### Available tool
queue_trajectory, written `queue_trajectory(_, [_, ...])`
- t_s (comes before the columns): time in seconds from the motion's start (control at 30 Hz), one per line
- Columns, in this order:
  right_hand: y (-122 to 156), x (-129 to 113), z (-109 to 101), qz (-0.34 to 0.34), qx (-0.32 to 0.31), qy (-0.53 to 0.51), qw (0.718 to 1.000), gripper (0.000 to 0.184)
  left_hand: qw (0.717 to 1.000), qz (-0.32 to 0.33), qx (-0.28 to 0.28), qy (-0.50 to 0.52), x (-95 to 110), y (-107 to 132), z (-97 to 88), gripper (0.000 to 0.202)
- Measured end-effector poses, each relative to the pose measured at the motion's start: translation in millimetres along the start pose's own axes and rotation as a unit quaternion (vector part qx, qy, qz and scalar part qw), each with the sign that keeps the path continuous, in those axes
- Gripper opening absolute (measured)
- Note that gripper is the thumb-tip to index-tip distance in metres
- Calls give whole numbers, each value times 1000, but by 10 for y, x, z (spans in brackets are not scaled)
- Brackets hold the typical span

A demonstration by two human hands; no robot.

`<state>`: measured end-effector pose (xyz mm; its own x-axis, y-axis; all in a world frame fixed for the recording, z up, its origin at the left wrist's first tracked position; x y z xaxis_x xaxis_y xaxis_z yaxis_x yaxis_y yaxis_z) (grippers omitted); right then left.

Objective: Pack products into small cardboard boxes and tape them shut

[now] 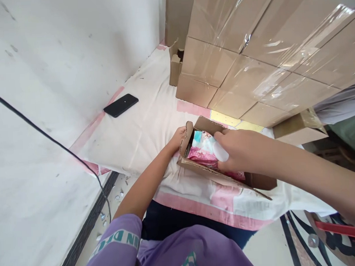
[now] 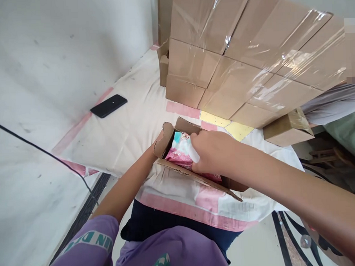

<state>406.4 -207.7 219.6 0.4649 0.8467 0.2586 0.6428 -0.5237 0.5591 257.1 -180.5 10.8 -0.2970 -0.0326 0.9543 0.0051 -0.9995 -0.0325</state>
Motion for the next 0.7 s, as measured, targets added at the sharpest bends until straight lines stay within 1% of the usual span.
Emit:
queue_trajectory(0.07, [-105, -3, 99, -1, -15, -6, 1000, 43, 1000, 3, 2, -11, 13, -4, -11, 30])
queue_trajectory(0.13, [-187, -20, 184, 0, -44, -9, 999, 42, 1000, 7, 12, -21, 28, -12, -24, 33])
queue_trajectory(0.2, [-265, -52, 254, -1, -76, -5, 997, 38, 999, 8, 16, -31, 37, -21, -29, 35])
queue_trajectory(0.27, [-339, -88, 305, -3, -91, -1, 996, 35, 999, 8, 15, -38, 40, -25, -26, 35])
queue_trajectory(0.37, [-424, -129, 360, -3, -93, -3, 996, 31, 999, 12, 8, -45, 38, -19, -19, 36])
queue_trajectory(0.57, [-503, -188, 460, -3, -93, -7, 996, 25, 998, 25, 1, -53, 4, -18, -19, 35])
queue_trajectory(0.7, [-584, -220, 535, -14, -90, -31, 995, 25, 998, 31, -3, -59, -30, -40, -29, 40])
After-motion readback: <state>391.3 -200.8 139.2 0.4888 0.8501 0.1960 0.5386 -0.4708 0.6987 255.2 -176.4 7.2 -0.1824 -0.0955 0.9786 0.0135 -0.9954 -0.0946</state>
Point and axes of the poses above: each hand's wrist, its own y-axis away from the middle knuckle, its own z-axis out of the palm, x = y × z, the point moved 4 cm from there along -y, towards the middle knuckle, and after that the axes turned 11 degrees about -x, right-handed, at the moved point
